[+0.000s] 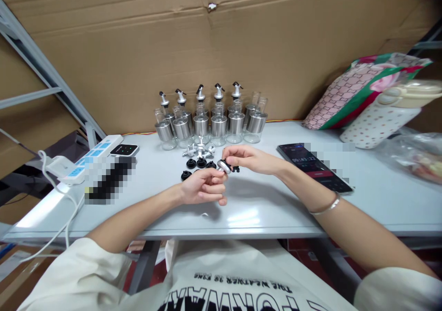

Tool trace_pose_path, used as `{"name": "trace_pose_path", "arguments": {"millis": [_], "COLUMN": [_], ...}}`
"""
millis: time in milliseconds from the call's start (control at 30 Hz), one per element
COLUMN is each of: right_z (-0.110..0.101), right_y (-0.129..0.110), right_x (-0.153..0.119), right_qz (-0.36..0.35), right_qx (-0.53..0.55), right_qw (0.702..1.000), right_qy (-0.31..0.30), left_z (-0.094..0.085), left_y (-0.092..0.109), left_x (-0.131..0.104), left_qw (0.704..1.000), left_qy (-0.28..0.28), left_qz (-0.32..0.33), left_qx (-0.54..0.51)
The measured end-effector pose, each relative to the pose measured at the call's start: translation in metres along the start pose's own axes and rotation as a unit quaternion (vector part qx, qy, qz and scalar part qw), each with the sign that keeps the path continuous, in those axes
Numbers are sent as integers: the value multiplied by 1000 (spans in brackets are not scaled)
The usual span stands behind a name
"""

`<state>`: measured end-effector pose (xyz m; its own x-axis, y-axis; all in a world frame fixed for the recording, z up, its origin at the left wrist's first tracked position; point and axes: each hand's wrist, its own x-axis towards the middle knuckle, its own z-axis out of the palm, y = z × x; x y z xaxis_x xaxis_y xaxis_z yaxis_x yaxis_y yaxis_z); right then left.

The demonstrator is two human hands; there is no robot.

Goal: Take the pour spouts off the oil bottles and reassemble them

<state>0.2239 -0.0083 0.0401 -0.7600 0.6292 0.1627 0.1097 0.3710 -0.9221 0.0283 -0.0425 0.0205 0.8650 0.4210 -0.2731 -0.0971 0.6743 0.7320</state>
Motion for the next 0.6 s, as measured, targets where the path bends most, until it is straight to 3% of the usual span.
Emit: {"name": "trace_pose_path", "arguments": {"millis": [300, 600], "right_z": [-2, 2], "right_y": [3, 7], "right_x": [1, 2], "right_qz": [36, 94], "right_qx": [-41, -81], "right_qw": [998, 992], "right_qy": [18, -12], "left_z": [0, 0], "left_y": [-3, -17], "left_x": [2, 13], "left_qw": [1000, 985], "left_qy": [-5, 12], "left_qz": [19, 57], "left_qx": [7, 164]}}
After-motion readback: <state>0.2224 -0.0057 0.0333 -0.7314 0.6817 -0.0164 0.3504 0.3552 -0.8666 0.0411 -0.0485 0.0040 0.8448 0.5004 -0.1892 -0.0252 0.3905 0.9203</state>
